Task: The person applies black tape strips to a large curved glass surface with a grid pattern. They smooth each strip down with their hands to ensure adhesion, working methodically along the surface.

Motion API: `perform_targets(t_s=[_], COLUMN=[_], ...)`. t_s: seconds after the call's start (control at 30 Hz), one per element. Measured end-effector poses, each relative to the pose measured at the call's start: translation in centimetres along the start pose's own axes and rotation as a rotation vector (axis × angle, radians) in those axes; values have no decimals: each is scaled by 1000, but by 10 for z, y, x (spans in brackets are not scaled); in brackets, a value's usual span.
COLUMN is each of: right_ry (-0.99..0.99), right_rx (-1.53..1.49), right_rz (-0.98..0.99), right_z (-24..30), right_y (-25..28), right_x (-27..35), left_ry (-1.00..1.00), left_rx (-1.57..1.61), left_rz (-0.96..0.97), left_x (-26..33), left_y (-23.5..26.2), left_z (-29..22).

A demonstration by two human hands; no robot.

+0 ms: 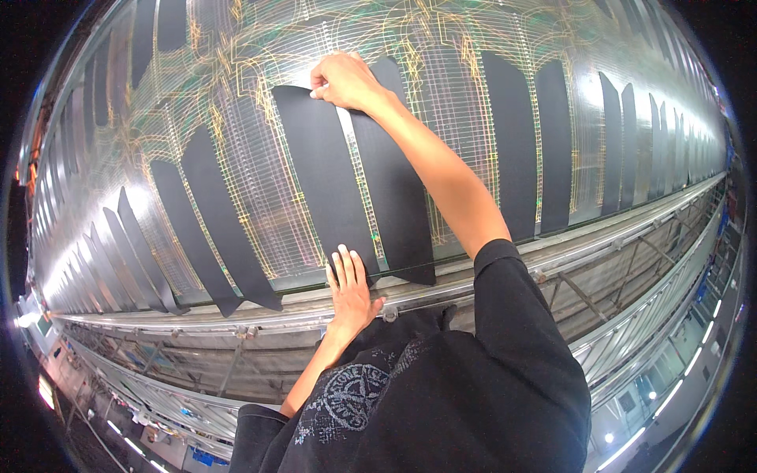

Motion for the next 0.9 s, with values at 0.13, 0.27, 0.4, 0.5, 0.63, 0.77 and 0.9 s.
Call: perform_targets(t_s=[0.13, 0.27, 0.4, 0.5, 0.63, 0.77, 0.9], right_ry=[-26, -43, -26, -13, 4, 12, 3], right_rx=[-109, -152, -129, -131, -119, -109, -108], right_rz=[-22, -4, 1, 0, -10, -21, -28], right_z=[-7, -9, -6, -5, -5, -5, -2], right_y=[-2, -3, -1, -1, -1, -1, -2], right_x=[2, 3, 4, 5, 5, 7, 10], left_ry=[2, -9, -13, -7, 3, -12, -12], left_rx=[-20, -56, -78, -76, -60, -110, -86], left_rz=[-7, -3, 4, 21, 41, 13, 0], left_x=[-1, -1, -1, -1, -1, 0, -2], left_y=[-1, 4, 5, 5, 6, 5, 5], left_z=[-2, -3, -4, -4, -5, -6, -6])
Point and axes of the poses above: each hand's wrist, its own x-axis away from the middle knuckle, its own y-axis out of the back of the hand, z = x × y, the point moved 10 cm from there along -x, towards the middle knuckle, and after that the axes turned 7 degrees about -x, right-handed, at the moved point
